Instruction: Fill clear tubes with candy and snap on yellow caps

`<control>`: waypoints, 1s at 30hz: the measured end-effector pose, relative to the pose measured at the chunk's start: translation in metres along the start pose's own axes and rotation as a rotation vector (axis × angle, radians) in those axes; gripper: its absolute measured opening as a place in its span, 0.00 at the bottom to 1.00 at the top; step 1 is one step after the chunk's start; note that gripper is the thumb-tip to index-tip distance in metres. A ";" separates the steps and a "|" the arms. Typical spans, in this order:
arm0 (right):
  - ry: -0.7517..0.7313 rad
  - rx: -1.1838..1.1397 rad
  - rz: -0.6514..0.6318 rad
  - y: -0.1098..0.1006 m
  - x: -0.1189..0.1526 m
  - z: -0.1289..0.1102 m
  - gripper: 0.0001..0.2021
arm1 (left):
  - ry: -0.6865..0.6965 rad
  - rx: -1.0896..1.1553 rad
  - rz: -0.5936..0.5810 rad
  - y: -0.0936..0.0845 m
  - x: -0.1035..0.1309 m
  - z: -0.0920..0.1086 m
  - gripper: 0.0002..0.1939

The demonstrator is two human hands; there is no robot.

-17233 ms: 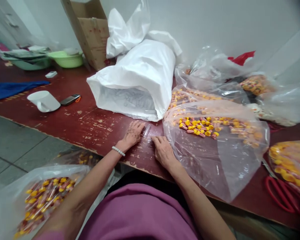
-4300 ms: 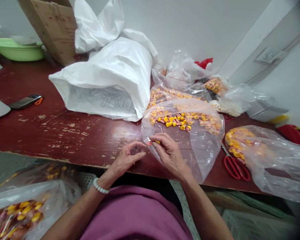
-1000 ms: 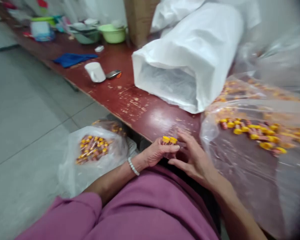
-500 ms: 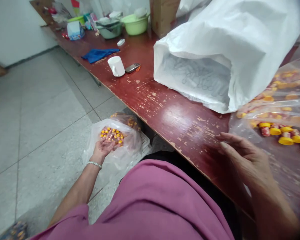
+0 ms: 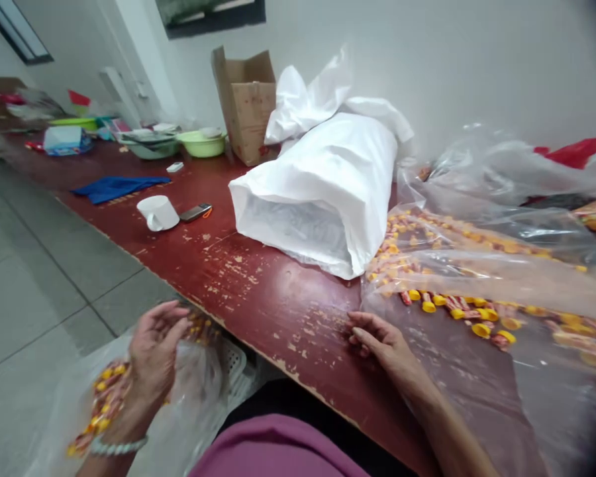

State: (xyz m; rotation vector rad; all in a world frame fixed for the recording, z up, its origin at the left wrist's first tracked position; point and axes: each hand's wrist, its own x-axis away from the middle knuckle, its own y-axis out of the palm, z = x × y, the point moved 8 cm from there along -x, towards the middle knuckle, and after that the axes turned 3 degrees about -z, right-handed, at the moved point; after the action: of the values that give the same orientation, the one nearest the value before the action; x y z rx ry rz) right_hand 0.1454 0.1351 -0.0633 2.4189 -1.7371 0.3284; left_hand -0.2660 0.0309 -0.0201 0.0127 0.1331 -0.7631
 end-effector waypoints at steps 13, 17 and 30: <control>0.028 -0.560 -0.099 -0.012 -0.004 0.008 0.15 | 0.363 -0.786 -0.490 0.345 -0.093 0.032 0.25; 0.028 -0.570 -0.107 -0.012 -0.006 0.009 0.15 | 0.326 -0.869 -0.505 0.385 -0.096 0.018 0.31; 0.029 -0.584 -0.116 -0.010 -0.008 0.001 0.17 | 0.624 -1.020 -0.637 0.418 -0.074 0.012 0.25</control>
State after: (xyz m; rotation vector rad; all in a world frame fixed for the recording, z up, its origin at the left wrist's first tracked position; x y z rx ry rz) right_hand 0.1528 0.1450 -0.0659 2.0557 -1.4150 -0.1435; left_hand -0.0295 0.3835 -0.0146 -0.7987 1.1500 -1.2316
